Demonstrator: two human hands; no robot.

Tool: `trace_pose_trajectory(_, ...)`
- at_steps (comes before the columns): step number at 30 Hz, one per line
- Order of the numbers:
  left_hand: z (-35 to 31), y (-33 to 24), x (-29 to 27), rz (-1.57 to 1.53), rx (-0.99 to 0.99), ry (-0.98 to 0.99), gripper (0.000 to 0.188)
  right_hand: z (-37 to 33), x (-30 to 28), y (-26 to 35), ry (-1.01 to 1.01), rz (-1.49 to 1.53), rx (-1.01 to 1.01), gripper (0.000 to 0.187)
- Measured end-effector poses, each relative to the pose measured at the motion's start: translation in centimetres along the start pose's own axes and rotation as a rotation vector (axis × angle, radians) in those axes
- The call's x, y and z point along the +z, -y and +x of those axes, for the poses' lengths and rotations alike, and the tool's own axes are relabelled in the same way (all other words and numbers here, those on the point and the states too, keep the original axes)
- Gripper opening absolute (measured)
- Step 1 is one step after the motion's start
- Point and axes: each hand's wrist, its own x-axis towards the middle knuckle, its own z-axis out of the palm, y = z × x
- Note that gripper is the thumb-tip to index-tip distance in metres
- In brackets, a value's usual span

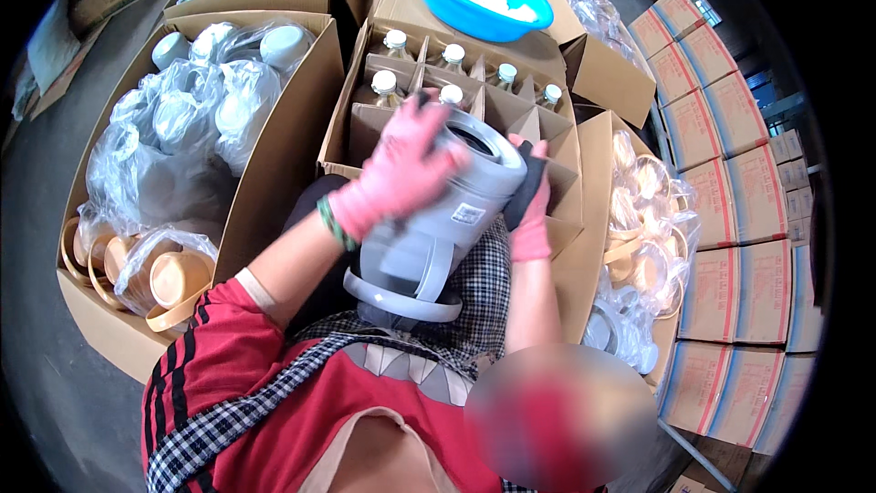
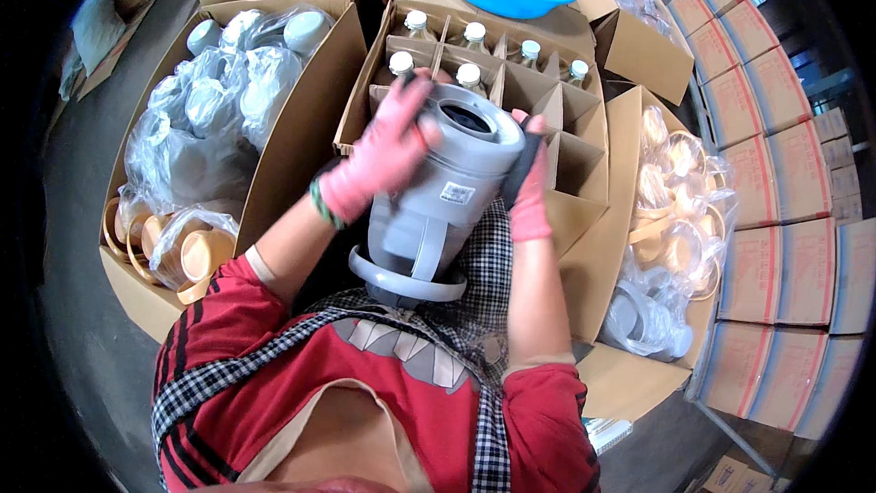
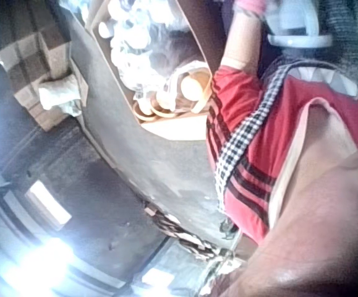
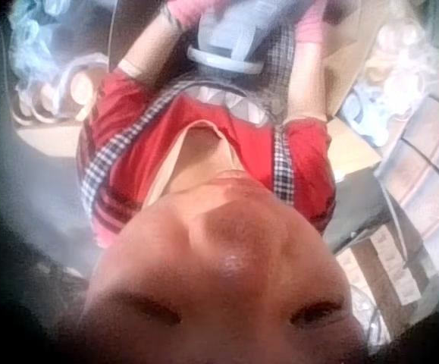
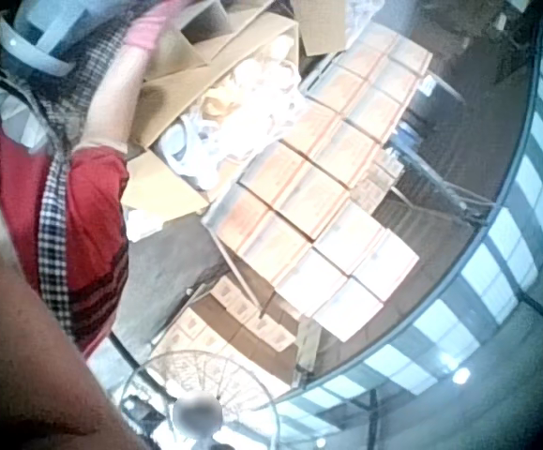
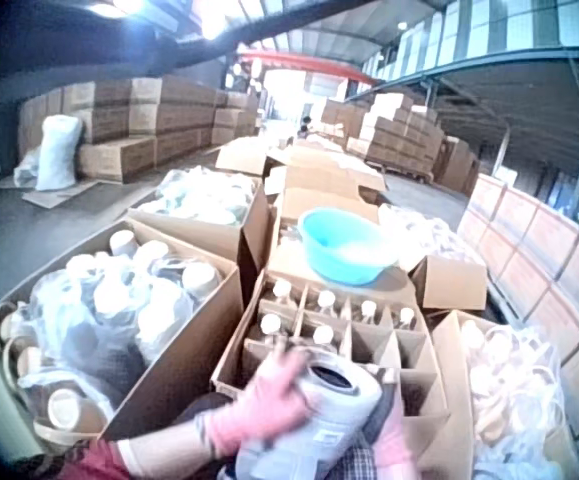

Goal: The person sits on the floor and unpacks plastic-wrapped kettles from a cardboard box. They remove the plastic wrapping, separate the kettle lid from the body, and then reassemble the kettle. The person then places the assembled kettle back into the box.

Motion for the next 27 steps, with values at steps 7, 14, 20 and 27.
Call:
trace_pose_trajectory(7,2.7,-2.2,-6.5,0.243,0.551,0.062,0.072,-4.0,6.5,9.4,0.034,0.063,-0.733,0.084)
trace_pose_trajectory(14,3.1,-2.7,-4.0,-0.736,-0.192,-0.112,0.060,-0.7,7.6,9.5,0.100,-1.439,-1.248,0.068)
trace_pose_trajectory(20,3.4,-1.4,-3.9,-0.788,-0.210,-0.086,0.060,0.5,8.2,9.8,0.062,-1.281,-1.075,0.092)
trace_pose_trajectory(27,3.6,2.4,-2.6,-0.725,-0.313,-0.190,0.056,5.3,9.0,7.9,0.232,-0.728,-0.211,0.067)
